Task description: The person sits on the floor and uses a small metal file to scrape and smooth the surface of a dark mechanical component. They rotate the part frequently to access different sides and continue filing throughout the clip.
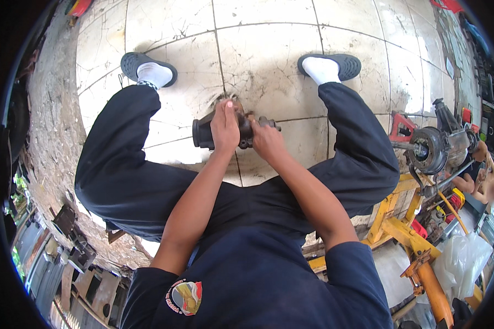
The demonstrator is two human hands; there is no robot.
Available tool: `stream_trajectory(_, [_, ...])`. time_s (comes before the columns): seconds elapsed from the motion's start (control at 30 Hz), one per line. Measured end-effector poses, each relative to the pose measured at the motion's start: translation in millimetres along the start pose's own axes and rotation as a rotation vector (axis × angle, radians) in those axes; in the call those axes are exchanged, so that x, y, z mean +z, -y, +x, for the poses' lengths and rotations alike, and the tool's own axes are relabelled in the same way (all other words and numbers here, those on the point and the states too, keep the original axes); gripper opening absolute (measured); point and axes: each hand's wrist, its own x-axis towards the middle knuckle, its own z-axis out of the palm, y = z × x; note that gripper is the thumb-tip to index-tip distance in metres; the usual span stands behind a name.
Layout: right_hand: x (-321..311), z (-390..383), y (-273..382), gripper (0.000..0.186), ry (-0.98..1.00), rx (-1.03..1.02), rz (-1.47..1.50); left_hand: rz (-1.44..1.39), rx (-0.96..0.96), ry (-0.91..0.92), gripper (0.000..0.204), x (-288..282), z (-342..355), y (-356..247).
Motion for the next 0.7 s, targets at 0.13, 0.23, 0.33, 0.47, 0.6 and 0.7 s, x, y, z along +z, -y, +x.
stream_trajectory(0.13, [-8.0, -4.4, 6.7, 0.037, 0.054, -0.012, -0.019, -0.004, -0.068, 0.033, 0.041, -4.9, -2.5, -8.1])
stream_trajectory(0.23, [-0.2, 12.3, 2.9, 0.034, 0.013, -0.028, -0.007, -0.021, -0.041, 0.020, 0.039, -3.6, -2.1, -8.2])
stream_trajectory(0.33, [-7.7, 5.5, 4.9, 0.030, 0.058, -0.031, -0.017, -0.023, -0.002, -0.017, 0.035, -1.2, 2.1, -2.5])
stream_trajectory(0.47, [0.1, 23.5, -5.7, 0.027, 0.066, -0.067, 0.056, -0.008, -0.072, 0.029, 0.034, -5.8, -2.0, -13.2])
stream_trajectory(0.6, [4.4, 16.6, -10.0, 0.023, -0.023, -0.104, 0.065, 0.099, -0.029, 0.012, 0.032, -3.7, -0.1, -11.8])
stream_trajectory(0.7, [-20.5, -0.6, 11.5, 0.025, 0.048, 0.016, 0.036, 0.067, -0.060, 0.026, 0.030, -7.0, -4.2, -10.4])
